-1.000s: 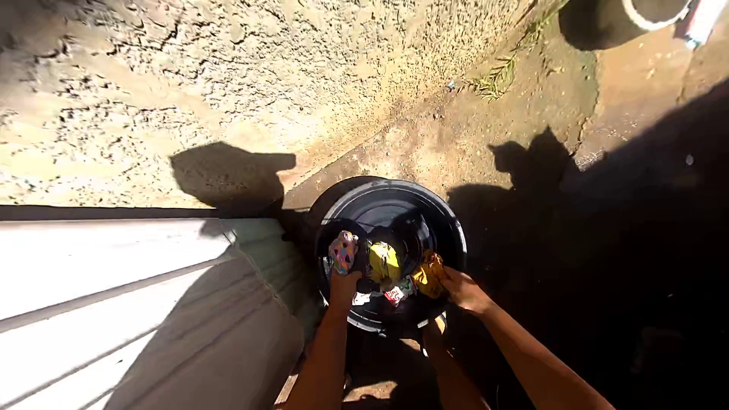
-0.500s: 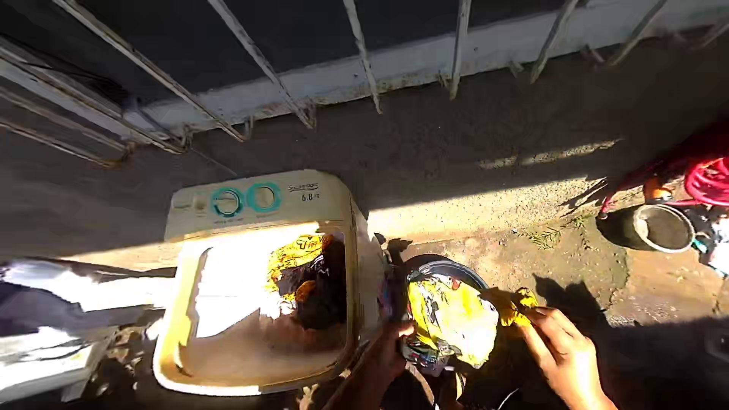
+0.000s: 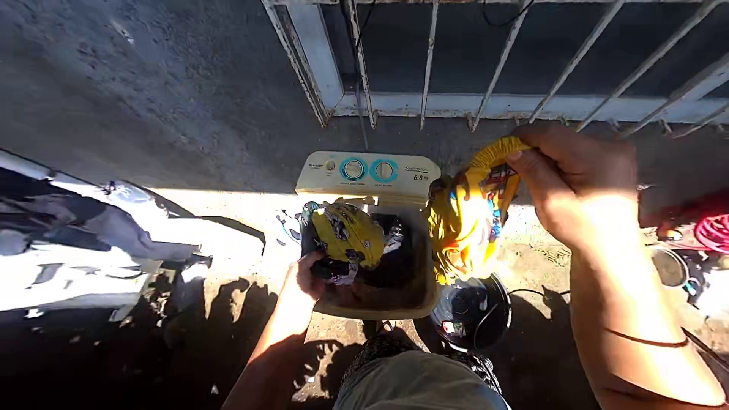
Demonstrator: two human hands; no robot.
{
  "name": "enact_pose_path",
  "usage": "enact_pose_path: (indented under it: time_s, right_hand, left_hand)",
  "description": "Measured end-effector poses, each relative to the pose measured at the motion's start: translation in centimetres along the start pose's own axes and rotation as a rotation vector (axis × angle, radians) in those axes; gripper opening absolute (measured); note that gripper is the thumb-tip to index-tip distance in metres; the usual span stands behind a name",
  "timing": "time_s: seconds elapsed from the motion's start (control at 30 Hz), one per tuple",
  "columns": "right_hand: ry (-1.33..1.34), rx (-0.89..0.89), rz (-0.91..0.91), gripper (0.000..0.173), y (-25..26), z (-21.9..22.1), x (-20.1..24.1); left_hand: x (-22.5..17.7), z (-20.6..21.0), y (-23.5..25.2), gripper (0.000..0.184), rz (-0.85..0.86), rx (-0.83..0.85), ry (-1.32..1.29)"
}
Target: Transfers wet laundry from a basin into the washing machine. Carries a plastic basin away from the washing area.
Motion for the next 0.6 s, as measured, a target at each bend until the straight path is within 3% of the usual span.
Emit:
enact_pose_path:
  time_s: [0.1,0.2,0.37,0.43,0.5,0.53,0.6]
  right_hand:
    - [0.258,0.027,0.0,0.016,1.6,4.8,2.6]
    - [0.313,0.092,0.086,0.016,1.7,9.0,4.5]
    - [0.272,0.19,0.232,0.019,1.8,13.9,4.6]
    - [0.007,0.241,0.27,0.017,1.6,15.1,2.9]
    - [-0.26,0.425,0.331,0.031,0.4,17.5,0.5]
    - [-0.282,0.53,0.377,0.045,-0.5,19.1,-0.5]
    - [-0.108,0.668,0.447,0.056,-3.2,22.9,-1.1]
  left_hand:
    - [0.0,-2.9,1.9,0.02,0.031,0.017,-0.055]
    - [0.2,-5.1,3.0,0.02,-0.079,0.013,-0.118]
    - [-0.4,-7.9,4.0,0.019,-0.082,-0.014,-0.174]
    - [-0.7,-8.5,4.5,0.019,-0.069,-0.008,-0.183]
    - [-0.9,-8.8,4.6,0.018,-0.052,0.012,-0.176]
    - [-1.2,-8.6,4.8,0.018,-0.014,0.057,-0.152]
    - [-1.9,-7.7,4.8,0.017,0.067,0.122,-0.099]
Point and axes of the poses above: each hand's wrist, its own y-axis towards the middle knuckle, its own z-axis out of the palm, x = y × z, the point moved 8 cm from there along y, towards the middle knuckle, and after that the axes turned 5 degrees about -x, right-handed, at the moved point
